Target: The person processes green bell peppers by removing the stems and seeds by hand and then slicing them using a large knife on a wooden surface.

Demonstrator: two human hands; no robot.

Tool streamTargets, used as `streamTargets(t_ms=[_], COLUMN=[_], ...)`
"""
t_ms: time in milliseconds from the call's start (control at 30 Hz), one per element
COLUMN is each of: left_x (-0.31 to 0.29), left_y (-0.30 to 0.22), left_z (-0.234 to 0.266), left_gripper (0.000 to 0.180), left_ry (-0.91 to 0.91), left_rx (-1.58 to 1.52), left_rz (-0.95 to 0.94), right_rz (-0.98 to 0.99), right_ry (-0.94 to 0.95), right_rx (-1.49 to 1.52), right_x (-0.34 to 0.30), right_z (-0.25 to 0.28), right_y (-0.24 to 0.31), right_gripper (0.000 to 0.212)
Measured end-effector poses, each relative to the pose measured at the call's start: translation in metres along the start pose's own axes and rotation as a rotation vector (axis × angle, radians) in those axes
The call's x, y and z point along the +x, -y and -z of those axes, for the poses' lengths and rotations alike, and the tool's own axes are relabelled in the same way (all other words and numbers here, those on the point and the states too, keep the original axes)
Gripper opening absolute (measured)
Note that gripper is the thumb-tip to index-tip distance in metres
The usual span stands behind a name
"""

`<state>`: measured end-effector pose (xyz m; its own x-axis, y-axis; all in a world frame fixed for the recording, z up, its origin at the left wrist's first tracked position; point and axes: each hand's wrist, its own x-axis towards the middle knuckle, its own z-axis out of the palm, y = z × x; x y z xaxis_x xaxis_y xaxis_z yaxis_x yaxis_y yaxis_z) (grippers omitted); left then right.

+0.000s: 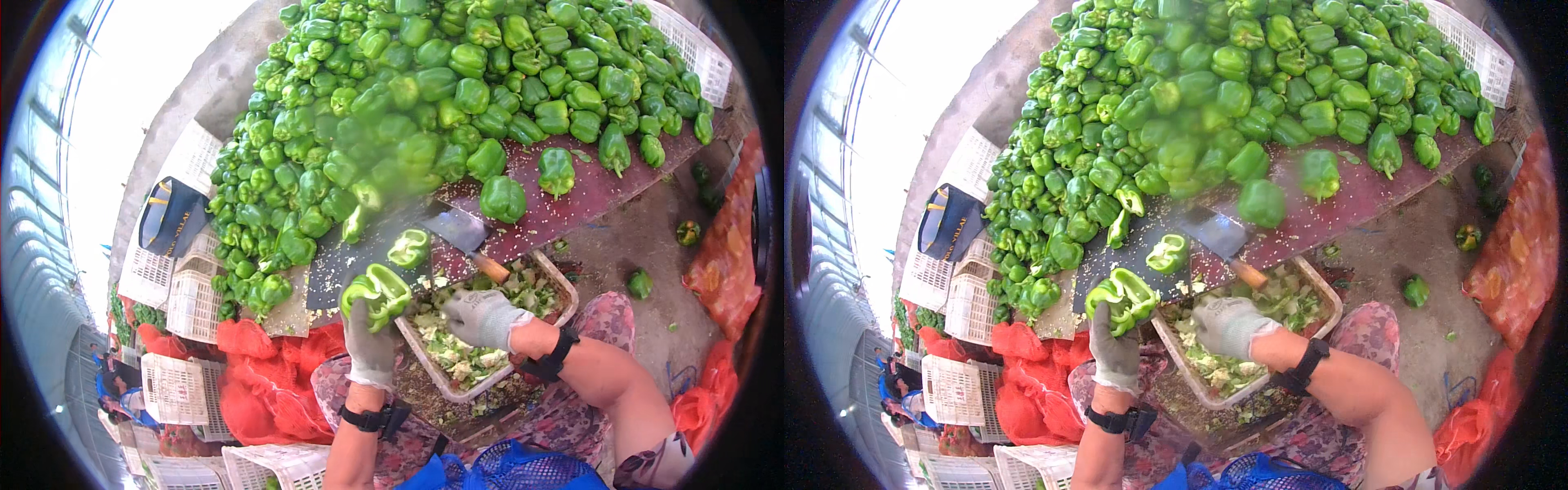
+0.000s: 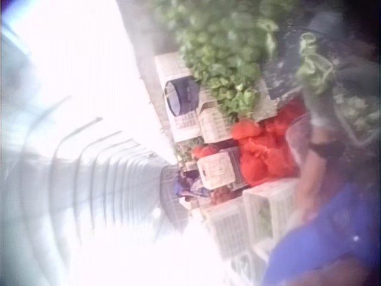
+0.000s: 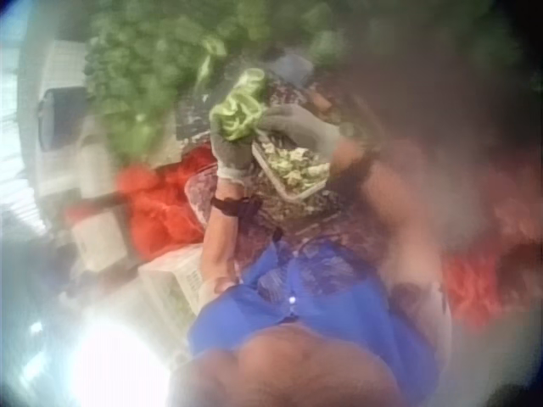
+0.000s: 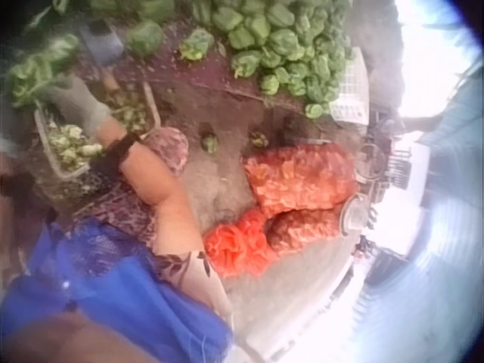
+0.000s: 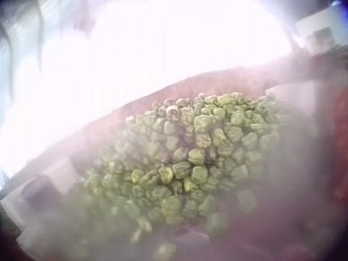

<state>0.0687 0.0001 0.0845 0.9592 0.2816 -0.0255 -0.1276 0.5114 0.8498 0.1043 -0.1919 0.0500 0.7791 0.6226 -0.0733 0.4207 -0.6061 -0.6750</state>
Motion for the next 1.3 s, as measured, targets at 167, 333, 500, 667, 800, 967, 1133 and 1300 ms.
streamTargets(t_ms=[167, 333, 500, 667, 800, 967, 1133, 1300], left_x=[-0.031, -0.055, -0.068, -0.078, -0.138, -0.205, -0.097, 0.024], left_y=[-0.002, -0.054, -0.050, -0.070, -0.165, -0.221, -0.136, 0.004], left_z=[-0.012, 0.007, -0.002, 0.050, 0.158, 0.224, 0.113, 0.033], left_gripper=[0.052, 0.063, 0.064, 0.064, 0.062, 0.079, 0.070, 0.055], left_ry=[0.383, 0.170, 0.443, -0.032, -0.685, -1.080, -0.386, 0.145], left_rx=[1.518, 1.782, 1.889, 1.737, 1.760, 2.308, 2.027, 1.754], left_rz=[-0.516, -0.965, -0.842, -0.907, -0.680, -0.042, -0.471, -0.493], right_rz=[0.010, -0.038, 0.185, 0.019, 0.004, 0.015, 0.180, 0.084], right_ry=[-0.085, -0.239, -0.212, -0.222, -0.368, -0.212, -0.267, -0.174], right_rx=[0.229, 0.297, 0.435, 0.232, 0.020, -0.199, -0.289, -0.334], right_x=[-0.003, 0.004, 0.004, 0.004, -0.006, -0.015, -0.011, -0.002], right_z=[-0.007, -0.007, -0.028, -0.022, -0.006, 0.009, -0.010, -0.016], right_y=[0.017, 0.011, 0.035, 0.015, 0.000, 0.029, 0.015, 0.013], right_gripper=[0.037, 0.042, 0.040, 0.036, 0.033, 0.027, 0.016, 0.021])
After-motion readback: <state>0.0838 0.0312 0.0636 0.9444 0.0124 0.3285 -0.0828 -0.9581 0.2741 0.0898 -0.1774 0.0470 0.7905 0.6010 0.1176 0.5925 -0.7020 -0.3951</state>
